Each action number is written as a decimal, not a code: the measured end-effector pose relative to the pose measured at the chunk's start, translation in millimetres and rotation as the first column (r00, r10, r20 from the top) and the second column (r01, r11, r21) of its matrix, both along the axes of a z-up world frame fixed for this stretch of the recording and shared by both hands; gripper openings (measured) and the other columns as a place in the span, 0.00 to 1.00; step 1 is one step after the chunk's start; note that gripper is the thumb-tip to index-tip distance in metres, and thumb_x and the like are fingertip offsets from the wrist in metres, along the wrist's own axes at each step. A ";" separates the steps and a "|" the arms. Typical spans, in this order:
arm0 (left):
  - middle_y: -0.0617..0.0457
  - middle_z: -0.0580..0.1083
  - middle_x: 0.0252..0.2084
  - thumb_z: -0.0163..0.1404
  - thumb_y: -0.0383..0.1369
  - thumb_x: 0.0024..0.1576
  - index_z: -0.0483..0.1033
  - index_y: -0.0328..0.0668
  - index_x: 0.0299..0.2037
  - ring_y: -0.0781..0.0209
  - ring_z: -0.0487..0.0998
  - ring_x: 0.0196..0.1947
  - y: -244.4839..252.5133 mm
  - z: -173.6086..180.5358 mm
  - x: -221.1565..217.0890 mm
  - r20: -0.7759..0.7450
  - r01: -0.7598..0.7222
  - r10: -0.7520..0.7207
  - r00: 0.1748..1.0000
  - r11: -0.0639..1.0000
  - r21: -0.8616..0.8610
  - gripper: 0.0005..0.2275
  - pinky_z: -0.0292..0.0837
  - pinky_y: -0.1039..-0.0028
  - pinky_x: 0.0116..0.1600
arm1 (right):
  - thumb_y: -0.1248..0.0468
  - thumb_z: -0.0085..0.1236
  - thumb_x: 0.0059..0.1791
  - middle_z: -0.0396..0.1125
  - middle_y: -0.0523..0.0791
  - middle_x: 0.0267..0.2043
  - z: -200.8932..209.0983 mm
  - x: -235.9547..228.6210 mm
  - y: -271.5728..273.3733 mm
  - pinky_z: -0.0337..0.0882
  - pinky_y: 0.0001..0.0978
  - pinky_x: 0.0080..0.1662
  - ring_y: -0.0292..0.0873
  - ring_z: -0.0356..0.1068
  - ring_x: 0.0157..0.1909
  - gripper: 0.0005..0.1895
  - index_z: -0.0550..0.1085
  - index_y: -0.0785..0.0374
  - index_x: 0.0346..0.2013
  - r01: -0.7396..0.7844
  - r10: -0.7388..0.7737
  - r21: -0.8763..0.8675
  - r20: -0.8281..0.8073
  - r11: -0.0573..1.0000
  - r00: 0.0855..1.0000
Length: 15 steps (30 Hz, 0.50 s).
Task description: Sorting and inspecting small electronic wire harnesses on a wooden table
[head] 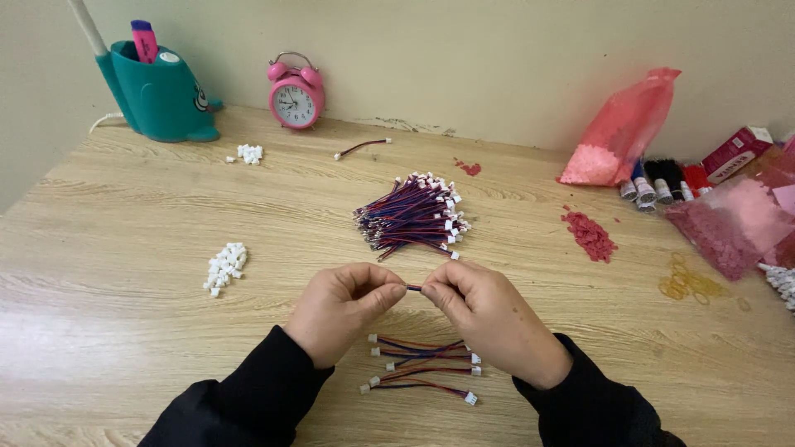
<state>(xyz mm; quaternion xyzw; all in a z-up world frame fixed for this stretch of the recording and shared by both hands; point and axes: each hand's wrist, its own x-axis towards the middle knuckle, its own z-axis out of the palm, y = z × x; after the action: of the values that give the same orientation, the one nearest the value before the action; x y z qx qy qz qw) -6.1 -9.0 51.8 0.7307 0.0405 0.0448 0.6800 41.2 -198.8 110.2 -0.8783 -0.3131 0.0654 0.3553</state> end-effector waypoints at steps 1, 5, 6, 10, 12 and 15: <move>0.61 0.76 0.26 0.57 0.31 0.53 0.83 0.40 0.32 0.74 0.69 0.28 -0.5 -2.6 0.8 -0.001 0.000 0.000 1.000 1.000 0.000 0.04 0.67 0.83 0.37 | 0.59 0.51 0.51 0.63 0.36 0.21 -0.8 0.2 -0.2 0.61 0.28 0.33 0.33 0.59 0.26 0.10 0.72 0.55 0.25 0.000 0.000 0.000 -0.001 1.000 1.000; 0.63 0.73 0.24 0.56 0.31 0.54 0.81 0.41 0.30 0.75 0.67 0.26 -2.1 -5.6 1.4 0.043 -0.001 0.000 0.999 1.000 0.021 0.04 0.64 0.82 0.35 | 0.59 0.51 0.51 0.61 0.36 0.21 -2.0 -0.3 0.6 0.60 0.29 0.32 0.33 0.57 0.25 0.11 0.71 0.55 0.24 -0.008 0.008 0.032 -0.002 0.999 1.000; 0.62 0.73 0.24 0.56 0.32 0.54 0.80 0.41 0.30 0.74 0.67 0.26 -2.7 -4.8 0.6 0.058 -0.013 0.011 0.998 0.999 0.029 0.04 0.65 0.82 0.34 | 0.59 0.52 0.51 0.61 0.35 0.21 -1.9 -1.1 1.0 0.60 0.27 0.32 0.32 0.57 0.25 0.10 0.73 0.56 0.25 0.000 0.001 0.062 -0.020 0.998 1.000; 0.59 0.70 0.24 0.53 0.28 0.57 0.78 0.39 0.32 0.71 0.64 0.25 -11.0 -14.0 3.0 0.034 -0.014 0.020 0.999 0.988 -0.155 0.03 0.61 0.81 0.32 | 0.60 0.53 0.50 0.64 0.35 0.22 -6.1 -2.6 3.6 0.63 0.26 0.34 0.32 0.59 0.27 0.08 0.75 0.57 0.28 0.044 -0.039 0.135 -0.037 0.990 0.999; 0.55 0.73 0.25 0.52 0.28 0.57 0.77 0.40 0.33 0.69 0.72 0.25 -16.3 -23.0 5.2 0.068 -0.087 0.104 0.992 0.971 -0.225 0.02 0.68 0.81 0.34 | 0.59 0.53 0.50 0.62 0.36 0.21 -7.1 -3.6 5.3 0.62 0.26 0.32 0.32 0.59 0.25 0.09 0.73 0.56 0.26 0.097 -0.084 0.176 -0.080 0.980 0.993; 0.59 0.75 0.28 0.50 0.30 0.55 0.76 0.46 0.32 0.69 0.73 0.30 -21.3 -31.8 9.2 0.336 -0.197 0.149 0.930 0.974 0.114 0.02 0.69 0.77 0.38 | 0.59 0.52 0.49 0.70 0.37 0.25 -36.7 15.1 -2.2 0.65 0.25 0.39 0.33 0.66 0.31 0.07 0.78 0.55 0.32 0.078 -0.076 0.157 -0.024 0.985 0.997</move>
<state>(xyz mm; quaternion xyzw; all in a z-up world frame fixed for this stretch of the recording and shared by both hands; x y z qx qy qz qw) 3.1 -30.3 20.0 0.7546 -0.0112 0.2271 0.6155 56.3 -201.0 73.5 -0.8583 -0.2799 0.0346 0.4286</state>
